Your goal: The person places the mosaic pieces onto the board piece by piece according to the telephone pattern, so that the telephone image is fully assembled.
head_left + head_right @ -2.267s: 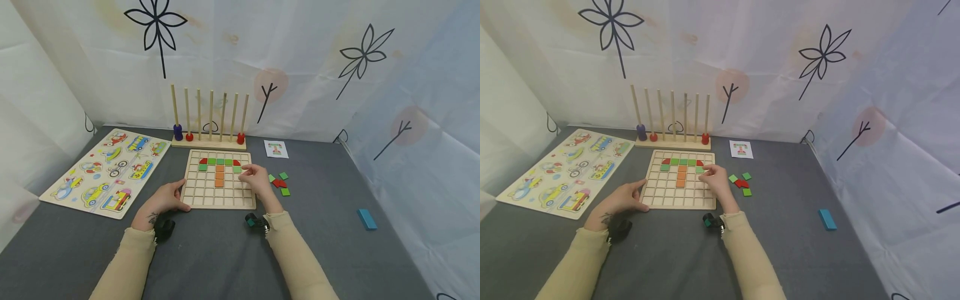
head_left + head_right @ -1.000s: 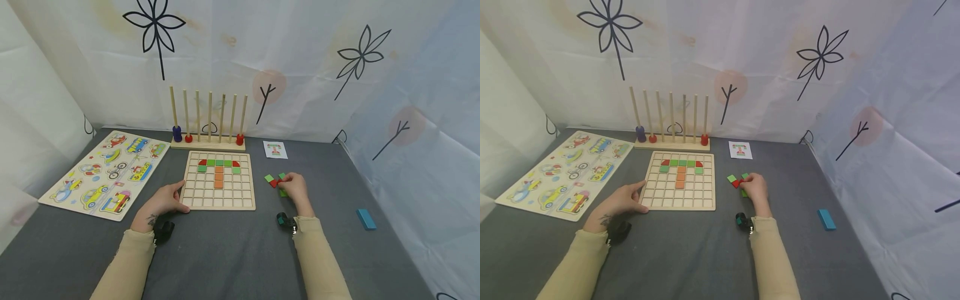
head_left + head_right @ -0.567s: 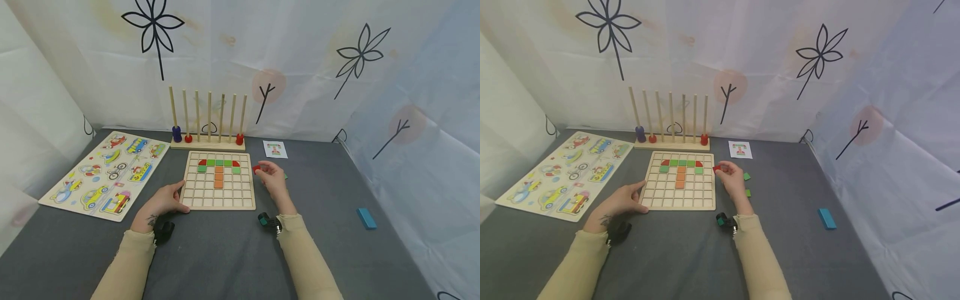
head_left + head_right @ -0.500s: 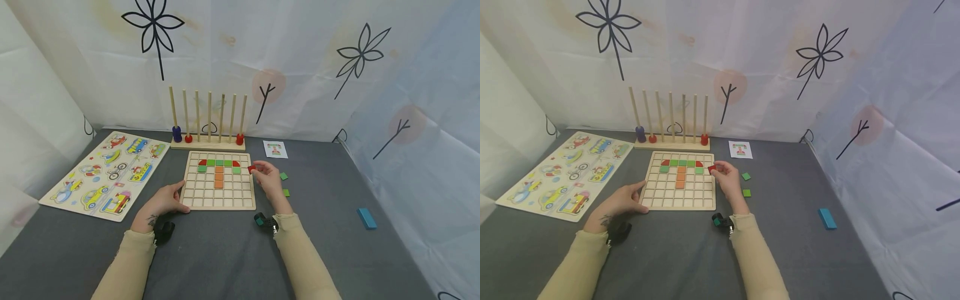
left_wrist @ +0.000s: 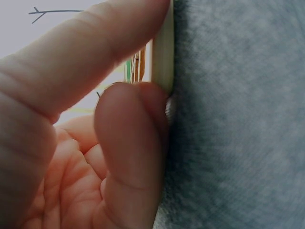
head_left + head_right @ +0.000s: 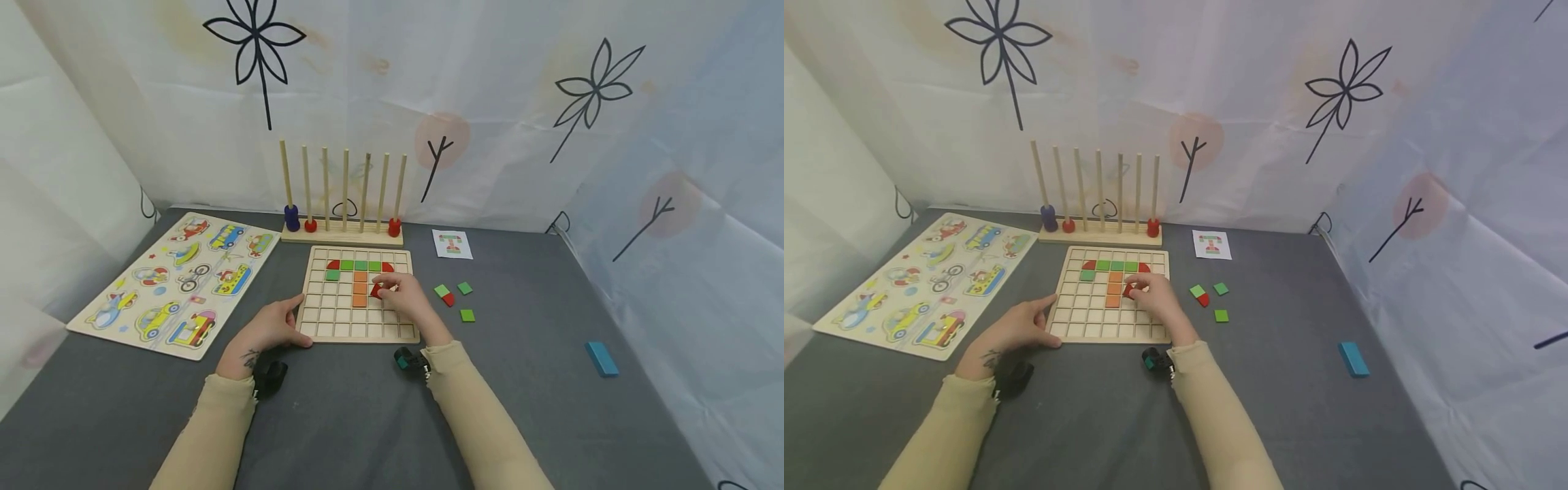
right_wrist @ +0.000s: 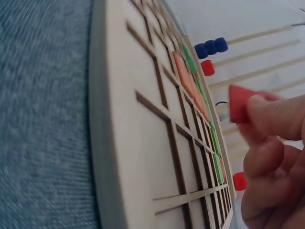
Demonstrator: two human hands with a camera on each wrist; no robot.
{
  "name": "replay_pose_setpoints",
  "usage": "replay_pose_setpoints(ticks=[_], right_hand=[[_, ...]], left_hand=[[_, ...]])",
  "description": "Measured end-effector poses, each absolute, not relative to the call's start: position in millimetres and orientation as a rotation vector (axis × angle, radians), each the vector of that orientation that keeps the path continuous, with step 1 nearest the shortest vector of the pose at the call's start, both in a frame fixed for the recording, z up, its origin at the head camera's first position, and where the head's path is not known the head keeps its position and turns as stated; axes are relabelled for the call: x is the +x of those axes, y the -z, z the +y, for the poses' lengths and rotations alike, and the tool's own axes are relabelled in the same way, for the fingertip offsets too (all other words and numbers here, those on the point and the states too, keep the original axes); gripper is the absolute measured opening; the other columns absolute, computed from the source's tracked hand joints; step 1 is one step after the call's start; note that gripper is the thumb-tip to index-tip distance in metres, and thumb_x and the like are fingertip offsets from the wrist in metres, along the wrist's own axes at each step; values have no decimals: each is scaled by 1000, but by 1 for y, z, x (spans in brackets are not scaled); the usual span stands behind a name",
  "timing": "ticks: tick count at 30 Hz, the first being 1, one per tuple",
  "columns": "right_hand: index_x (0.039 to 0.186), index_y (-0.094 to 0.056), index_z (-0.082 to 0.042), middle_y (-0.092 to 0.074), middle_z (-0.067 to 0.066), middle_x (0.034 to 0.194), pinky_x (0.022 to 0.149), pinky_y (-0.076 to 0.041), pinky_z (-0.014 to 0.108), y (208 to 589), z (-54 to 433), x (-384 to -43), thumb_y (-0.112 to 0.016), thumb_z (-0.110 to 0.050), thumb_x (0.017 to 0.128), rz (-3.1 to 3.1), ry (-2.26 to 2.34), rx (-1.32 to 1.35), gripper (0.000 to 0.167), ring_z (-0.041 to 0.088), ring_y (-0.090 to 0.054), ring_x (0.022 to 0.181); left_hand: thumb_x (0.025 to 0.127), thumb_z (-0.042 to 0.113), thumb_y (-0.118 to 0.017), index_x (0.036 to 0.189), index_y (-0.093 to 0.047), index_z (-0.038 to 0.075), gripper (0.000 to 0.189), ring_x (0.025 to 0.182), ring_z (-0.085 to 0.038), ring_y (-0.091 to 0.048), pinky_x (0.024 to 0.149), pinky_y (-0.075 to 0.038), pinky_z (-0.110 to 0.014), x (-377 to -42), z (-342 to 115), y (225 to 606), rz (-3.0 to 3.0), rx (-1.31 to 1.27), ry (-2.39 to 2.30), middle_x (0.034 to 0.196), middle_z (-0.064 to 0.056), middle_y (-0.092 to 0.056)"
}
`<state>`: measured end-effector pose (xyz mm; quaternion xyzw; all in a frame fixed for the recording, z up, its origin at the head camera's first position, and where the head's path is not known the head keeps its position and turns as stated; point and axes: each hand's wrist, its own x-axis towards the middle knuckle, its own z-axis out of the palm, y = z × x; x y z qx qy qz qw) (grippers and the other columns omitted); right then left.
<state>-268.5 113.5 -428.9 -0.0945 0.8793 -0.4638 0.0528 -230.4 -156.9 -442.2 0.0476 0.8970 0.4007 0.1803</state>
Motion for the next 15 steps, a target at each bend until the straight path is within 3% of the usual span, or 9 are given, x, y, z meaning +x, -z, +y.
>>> replay_pose_setpoints(ticks=[7, 15], right_hand=[[89, -65, -7, -61, 4, 87, 70, -41, 30, 427, 106, -268, -62, -8, 86, 2764, 1117, -256, 5, 18, -52, 77], [86, -67, -7, -61, 2, 85, 70, -42, 30, 432, 102, -271, -65, -11, 85, 2760, 1047, -228, 5, 17, -52, 77]], left_hand=[[64, 16, -84, 146, -24, 3, 103, 54, -15, -43, 51, -35, -28, -231, -156, 441, 2528, 128, -1135, 64, -3, -46], [64, 17, -84, 146, -24, 3, 102, 54, -14, -43, 51, -35, -28, -231, -156, 441, 2535, 136, -1123, 64, -3, -47]])
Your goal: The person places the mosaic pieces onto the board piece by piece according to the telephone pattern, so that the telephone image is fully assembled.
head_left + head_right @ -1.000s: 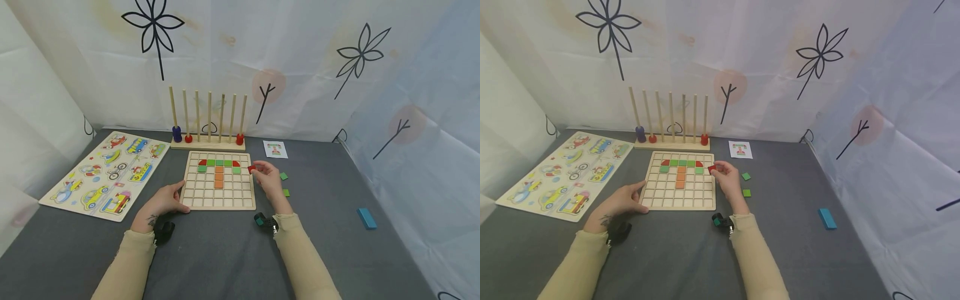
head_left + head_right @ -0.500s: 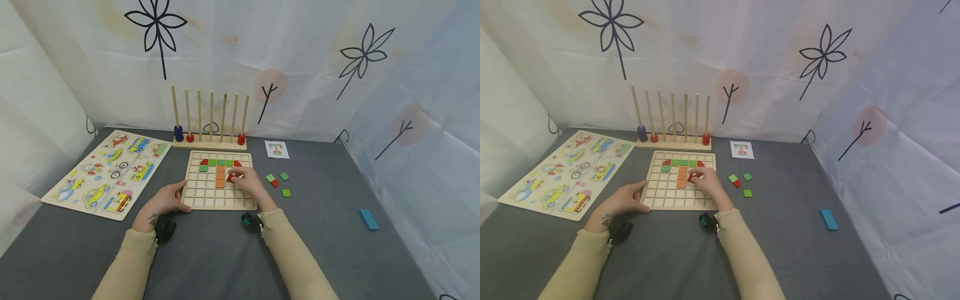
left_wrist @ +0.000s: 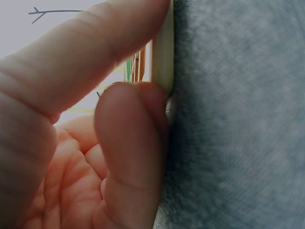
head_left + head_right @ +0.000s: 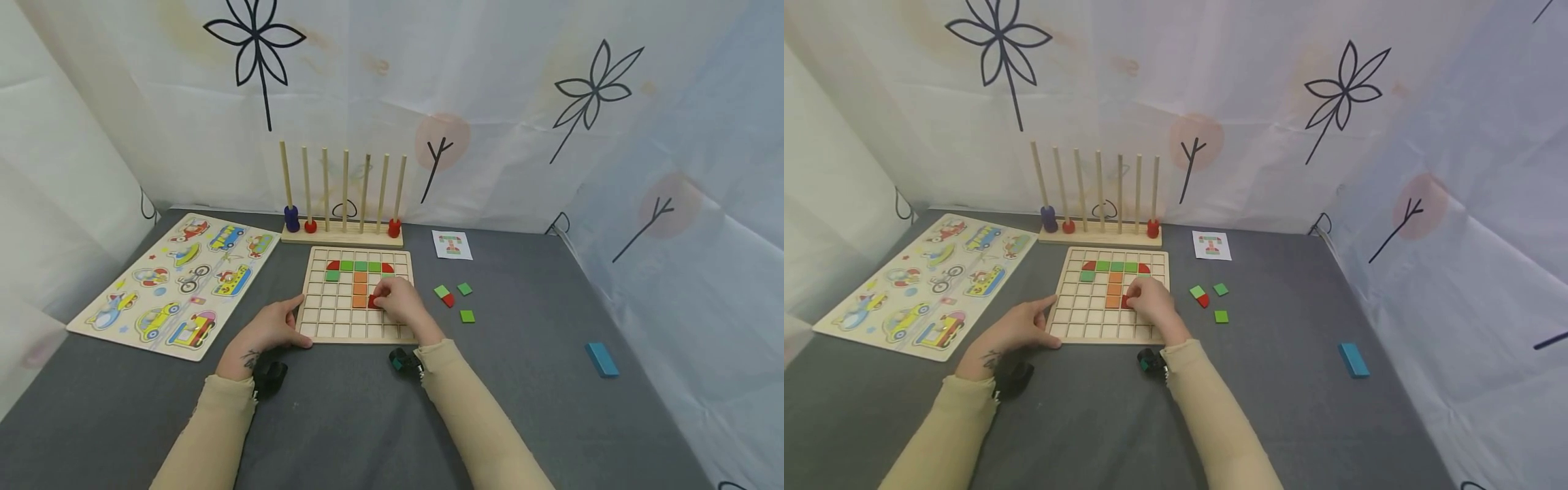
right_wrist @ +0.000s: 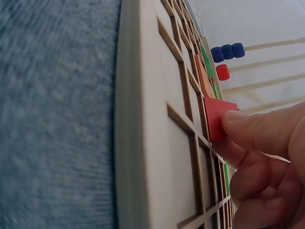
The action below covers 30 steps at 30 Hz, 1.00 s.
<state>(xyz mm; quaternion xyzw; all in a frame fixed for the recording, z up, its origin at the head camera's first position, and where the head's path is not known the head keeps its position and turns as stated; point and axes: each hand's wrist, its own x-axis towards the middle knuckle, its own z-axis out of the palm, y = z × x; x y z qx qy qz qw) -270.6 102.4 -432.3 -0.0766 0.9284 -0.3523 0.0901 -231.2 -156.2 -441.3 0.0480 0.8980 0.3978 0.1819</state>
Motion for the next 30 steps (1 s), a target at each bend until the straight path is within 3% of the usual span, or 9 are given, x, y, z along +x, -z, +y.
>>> replay_pose_setpoints(ticks=[9, 16, 30], right_hand=[[90, -69, -11, -63, 2, 89, 70, -44, 31, 431, 99, -269, -65, -15, 86, 2783, 935, -192, 8, 16, -54, 77], [102, -69, -9, -63, 6, 97, 72, -45, 33, 425, 106, -268, -63, -16, 86, 2774, 1000, -183, 19, 18, -56, 83], [105, -65, -2, -63, 14, 99, 73, -46, 39, 415, 181, -267, -64, -18, 84, 2941, 1130, 228, 26, 26, -59, 86]], left_hand=[[64, 17, -84, 146, -24, 3, 103, 54, -14, -43, 51, -35, -28, -232, -156, 441, 2532, 134, -1119, 64, -3, -46], [64, 19, -85, 146, -25, 3, 103, 55, -15, -43, 51, -35, -28, -232, -156, 441, 2530, 129, -1106, 65, -4, -47], [64, 20, -85, 146, -24, 3, 103, 55, -15, -44, 51, -34, -28, -232, -155, 440, 2533, 117, -1101, 66, -4, -47]])
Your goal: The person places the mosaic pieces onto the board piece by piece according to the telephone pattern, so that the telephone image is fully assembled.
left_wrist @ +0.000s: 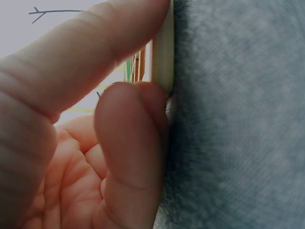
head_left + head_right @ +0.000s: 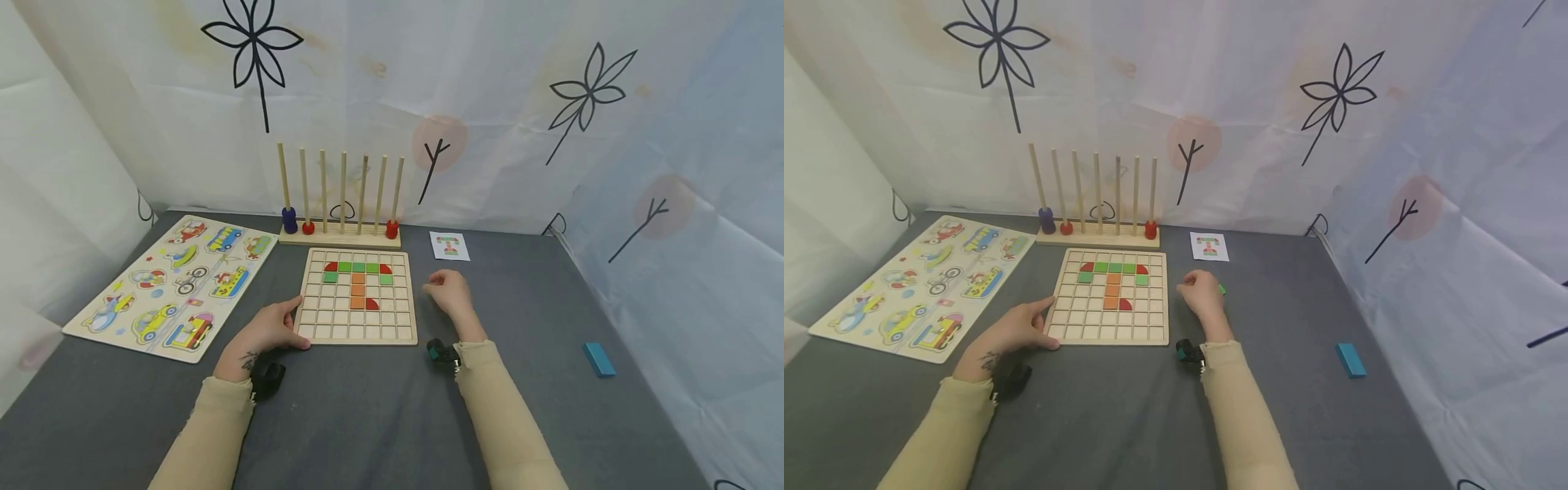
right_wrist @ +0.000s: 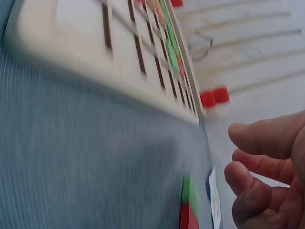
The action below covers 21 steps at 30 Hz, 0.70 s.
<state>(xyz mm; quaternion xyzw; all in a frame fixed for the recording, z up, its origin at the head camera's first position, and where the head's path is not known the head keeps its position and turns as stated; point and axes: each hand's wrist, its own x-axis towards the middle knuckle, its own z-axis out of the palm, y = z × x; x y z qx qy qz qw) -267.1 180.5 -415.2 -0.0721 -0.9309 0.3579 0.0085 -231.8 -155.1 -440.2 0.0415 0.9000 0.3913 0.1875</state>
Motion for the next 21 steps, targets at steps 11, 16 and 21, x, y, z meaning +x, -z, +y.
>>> replay_pose_setpoints(ticks=[11, 16, 21], right_hand=[[100, -66, -3, -64, 13, 100, 68, -44, 38, 419, 208, -262, -71, -25, 77, -3046, -842, -522, 33, 26, -59, 83], [100, -66, -4, -64, 13, 100, 68, -43, 38, 422, 208, -262, -72, -25, 77, -3092, -787, -526, 31, 25, -59, 83], [90, -62, -6, -62, 12, 92, 61, -39, 35, 423, 206, -262, -68, -19, 78, -3095, -775, -489, 19, 24, -55, 76]], left_hand=[[62, 20, -85, 146, -25, 2, 105, 56, -15, -43, 51, -34, -28, -231, -154, 442, 2520, 100, -1116, 66, -4, -47], [63, 20, -85, 146, -25, 2, 104, 56, -15, -44, 51, -34, -28, -232, -155, 443, 2524, 110, -1118, 66, -4, -47], [63, 20, -85, 146, -25, 2, 104, 55, -15, -44, 51, -35, -28, -231, -155, 443, 2526, 113, -1126, 66, -4, -47]])
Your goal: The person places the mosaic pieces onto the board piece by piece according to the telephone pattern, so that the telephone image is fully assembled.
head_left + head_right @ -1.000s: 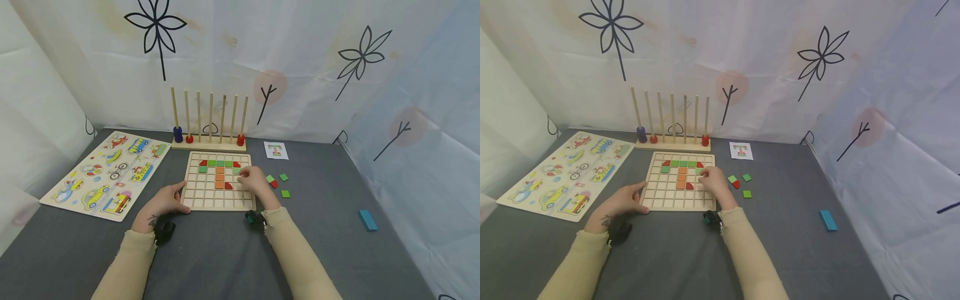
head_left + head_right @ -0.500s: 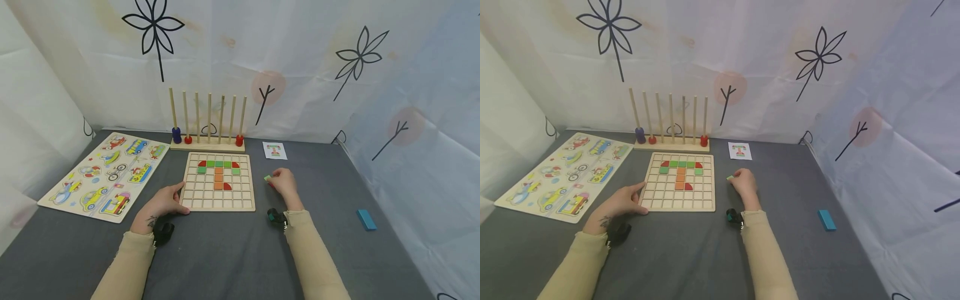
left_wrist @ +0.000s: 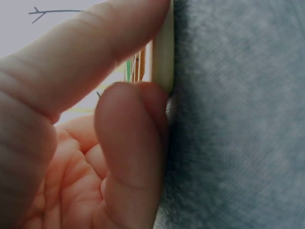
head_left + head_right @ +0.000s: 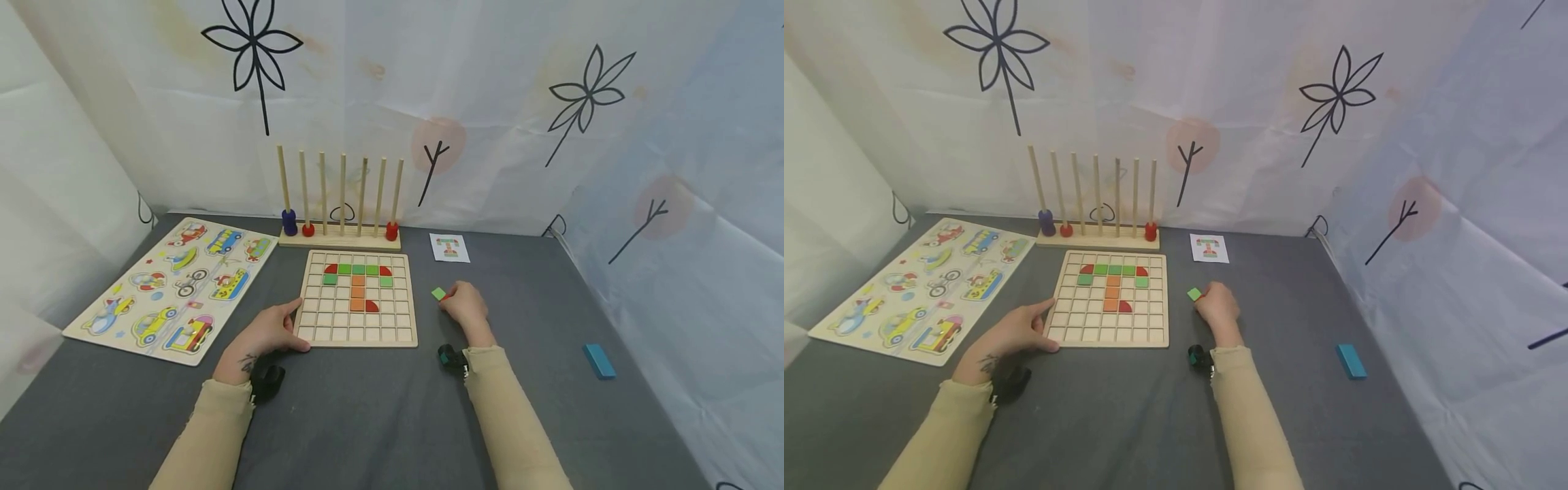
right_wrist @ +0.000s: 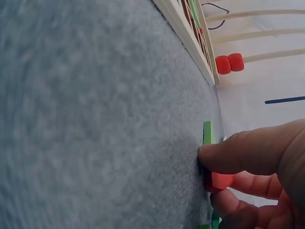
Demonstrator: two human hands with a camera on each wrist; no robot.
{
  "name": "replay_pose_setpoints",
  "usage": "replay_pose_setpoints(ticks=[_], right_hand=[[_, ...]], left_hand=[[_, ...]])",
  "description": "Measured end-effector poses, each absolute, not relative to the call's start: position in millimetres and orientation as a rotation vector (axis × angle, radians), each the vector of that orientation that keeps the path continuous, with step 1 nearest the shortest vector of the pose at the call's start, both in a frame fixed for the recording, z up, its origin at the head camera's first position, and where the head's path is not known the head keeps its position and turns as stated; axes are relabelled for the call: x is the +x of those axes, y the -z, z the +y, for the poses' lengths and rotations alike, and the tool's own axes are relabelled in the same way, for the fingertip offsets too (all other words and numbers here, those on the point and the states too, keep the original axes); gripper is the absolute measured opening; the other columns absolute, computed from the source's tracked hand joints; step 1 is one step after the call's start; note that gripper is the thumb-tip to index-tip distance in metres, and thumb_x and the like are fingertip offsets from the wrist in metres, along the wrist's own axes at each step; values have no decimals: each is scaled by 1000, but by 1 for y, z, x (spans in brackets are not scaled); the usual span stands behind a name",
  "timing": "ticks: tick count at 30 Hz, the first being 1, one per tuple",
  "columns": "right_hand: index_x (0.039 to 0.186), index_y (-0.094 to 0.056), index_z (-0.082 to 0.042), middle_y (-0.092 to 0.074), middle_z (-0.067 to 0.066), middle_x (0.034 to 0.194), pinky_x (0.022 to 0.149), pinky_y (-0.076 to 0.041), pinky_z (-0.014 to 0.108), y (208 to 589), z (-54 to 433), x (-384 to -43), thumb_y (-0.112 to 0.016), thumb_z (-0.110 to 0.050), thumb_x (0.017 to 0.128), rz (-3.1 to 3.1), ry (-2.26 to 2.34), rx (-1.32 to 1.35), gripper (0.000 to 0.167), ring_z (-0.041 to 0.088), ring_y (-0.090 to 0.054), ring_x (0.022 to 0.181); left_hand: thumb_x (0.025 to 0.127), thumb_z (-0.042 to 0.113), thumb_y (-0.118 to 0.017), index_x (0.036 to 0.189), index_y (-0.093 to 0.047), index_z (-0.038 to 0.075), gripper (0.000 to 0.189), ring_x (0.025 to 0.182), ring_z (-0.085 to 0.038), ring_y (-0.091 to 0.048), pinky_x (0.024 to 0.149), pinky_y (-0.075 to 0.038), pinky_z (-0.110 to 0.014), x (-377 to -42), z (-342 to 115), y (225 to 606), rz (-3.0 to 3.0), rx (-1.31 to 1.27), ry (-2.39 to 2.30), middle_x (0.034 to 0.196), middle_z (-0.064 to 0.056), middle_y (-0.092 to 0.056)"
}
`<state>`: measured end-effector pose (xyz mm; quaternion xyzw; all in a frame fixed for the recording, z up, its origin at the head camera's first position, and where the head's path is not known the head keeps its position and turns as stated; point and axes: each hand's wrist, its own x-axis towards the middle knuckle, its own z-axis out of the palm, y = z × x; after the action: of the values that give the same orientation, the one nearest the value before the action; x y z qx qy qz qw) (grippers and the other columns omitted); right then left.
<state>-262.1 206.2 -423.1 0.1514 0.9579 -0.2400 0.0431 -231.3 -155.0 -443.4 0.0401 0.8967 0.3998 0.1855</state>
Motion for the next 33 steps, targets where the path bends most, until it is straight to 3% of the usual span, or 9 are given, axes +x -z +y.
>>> replay_pose_setpoints(ticks=[5, 10, 17, 25, 29, 33], right_hand=[[79, -56, -9, -57, 8, 81, 55, -35, 32, 423, 202, -261, -64, -14, 79, 2965, 730, 416, 10, 22, -51, 69], [81, -56, -9, -59, 8, 82, 57, -37, 32, 419, 186, -260, -65, -16, 83, 3052, 927, 268, 11, 22, -53, 69], [99, -66, -7, -65, 9, 91, 60, -45, 29, 413, 150, -268, -65, -15, 85, 3011, 1319, -85, 16, 21, -59, 74], [119, -62, -12, -65, 6, 106, 53, -39, 26, 405, 104, -269, -58, -15, 91, 2918, 1138, -363, 28, 15, -54, 67], [113, -63, -13, -65, 3, 104, 58, -40, 27, 401, 83, -268, -60, -16, 90, 2926, 958, -492, 24, 16, -57, 71], [104, -67, -16, -67, 0, 102, 70, -45, 29, 400, 68, -267, -62, -17, 88, 2914, 830, -590, 16, 16, -61, 86]], left_hand=[[63, 20, -85, 146, -25, 3, 104, 54, -16, -44, 51, -34, -28, -229, -154, 445, 2532, 114, -1114, 66, -5, -47], [63, 22, -85, 146, -26, 3, 103, 55, -16, -44, 52, -34, -29, -227, -154, 446, 2529, 113, -1111, 66, -5, -47], [63, 22, -85, 146, -26, 5, 103, 55, -16, -44, 52, -34, -28, -228, -155, 446, 2526, 101, -1106, 66, -5, -47], [63, 21, -85, 146, -26, 5, 104, 54, -16, -44, 51, -34, -28, -230, -154, 446, 2525, 93, -1096, 65, -4, -47], [63, 21, -85, 146, -26, 4, 104, 55, -16, -44, 52, -34, -28, -230, -153, 445, 2522, 91, -1099, 65, -4, -47], [63, 22, -85, 146, -25, 3, 104, 56, -16, -44, 52, -34, -28, -230, -153, 444, 2518, 95, -1102, 66, -5, -48]])
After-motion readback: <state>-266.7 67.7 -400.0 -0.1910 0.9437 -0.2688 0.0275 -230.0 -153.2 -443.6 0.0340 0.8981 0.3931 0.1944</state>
